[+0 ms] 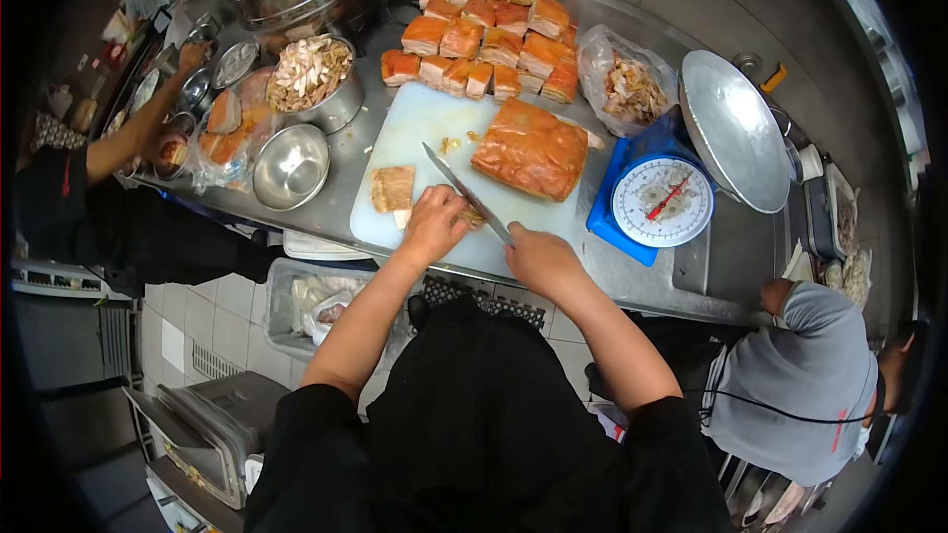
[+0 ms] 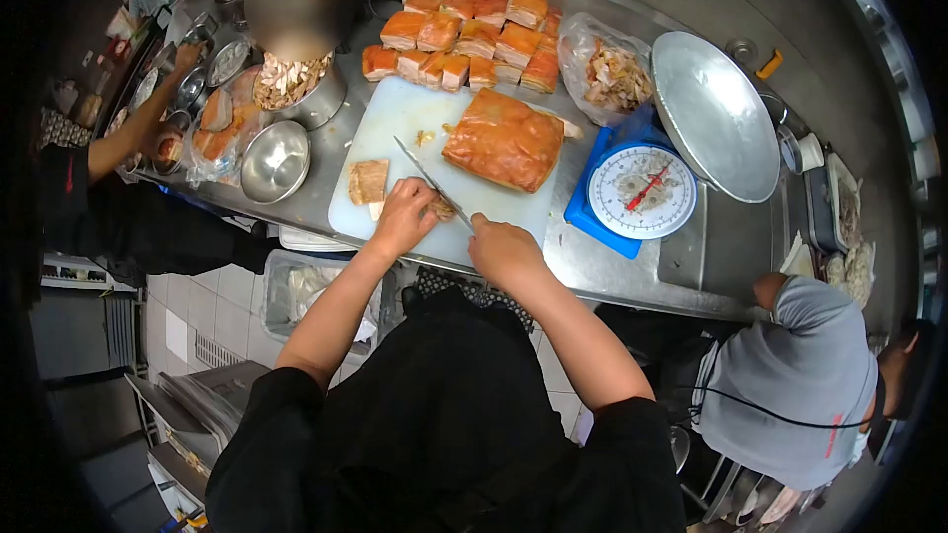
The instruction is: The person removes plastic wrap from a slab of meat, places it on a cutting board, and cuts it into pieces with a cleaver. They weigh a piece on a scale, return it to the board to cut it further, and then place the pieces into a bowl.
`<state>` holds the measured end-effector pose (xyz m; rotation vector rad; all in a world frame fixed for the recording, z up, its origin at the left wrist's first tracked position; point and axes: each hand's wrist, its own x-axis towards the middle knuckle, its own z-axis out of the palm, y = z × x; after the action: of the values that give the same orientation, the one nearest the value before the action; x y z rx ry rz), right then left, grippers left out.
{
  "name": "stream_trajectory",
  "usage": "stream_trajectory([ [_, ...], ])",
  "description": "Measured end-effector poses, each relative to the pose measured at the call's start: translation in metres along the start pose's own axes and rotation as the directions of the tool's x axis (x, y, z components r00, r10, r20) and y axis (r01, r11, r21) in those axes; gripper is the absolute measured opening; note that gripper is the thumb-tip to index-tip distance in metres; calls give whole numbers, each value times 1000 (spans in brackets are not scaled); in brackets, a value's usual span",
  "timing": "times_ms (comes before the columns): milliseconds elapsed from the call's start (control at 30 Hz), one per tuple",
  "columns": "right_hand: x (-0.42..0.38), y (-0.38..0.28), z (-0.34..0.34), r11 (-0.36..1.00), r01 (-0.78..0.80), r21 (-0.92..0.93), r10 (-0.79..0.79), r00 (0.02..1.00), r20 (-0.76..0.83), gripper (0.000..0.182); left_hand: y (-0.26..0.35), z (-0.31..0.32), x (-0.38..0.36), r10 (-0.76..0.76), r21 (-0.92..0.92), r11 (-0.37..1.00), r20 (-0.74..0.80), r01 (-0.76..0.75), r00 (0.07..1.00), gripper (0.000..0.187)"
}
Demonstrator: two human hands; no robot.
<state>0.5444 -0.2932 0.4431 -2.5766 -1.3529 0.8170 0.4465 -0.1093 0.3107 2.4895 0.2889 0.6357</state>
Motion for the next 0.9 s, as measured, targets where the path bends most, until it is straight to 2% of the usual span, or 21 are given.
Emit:
stream_trajectory([
  [200, 39, 1, 24, 997, -59, 41, 60, 998, -13, 28, 2, -3, 4, 22, 3, 1000, -13, -22, 1000, 22],
  [333, 43, 12, 19, 996, -6, 88, 13, 997, -82, 29, 6, 0, 0, 25, -4, 1000, -63, -25, 998, 22],
  [400, 34, 6, 3, 998, -59, 16, 59, 998, -1, 33, 5, 1, 0, 23, 17, 1000, -75, -21, 997, 22],
  [533, 25, 7, 1, 998, -54, 16, 53, 998, 37, 34, 2, 3, -1, 52, 23, 998, -84, -50, 995, 22],
  [600, 37, 7, 25, 982, -27, 187, 27, 1000, 2, 28, 1, 3, -1, 61, 23, 998, -87, -59, 994, 22],
  [700, 48, 3, 20, 955, -84, 285, 72, 996, 54, 26, 2, 1, -1, 79, -4, 997, -118, -80, 990, 21],
  [833, 48, -2, -18, 952, -57, 301, 17, 990, 137, 26, 2, -1, 0, 53, -19, 998, -90, -55, 995, 22],
  [900, 39, -12, -32, 957, -108, 270, 43, 971, 236, 34, 0, 2, -3, 46, -27, 998, -91, -49, 995, 23],
])
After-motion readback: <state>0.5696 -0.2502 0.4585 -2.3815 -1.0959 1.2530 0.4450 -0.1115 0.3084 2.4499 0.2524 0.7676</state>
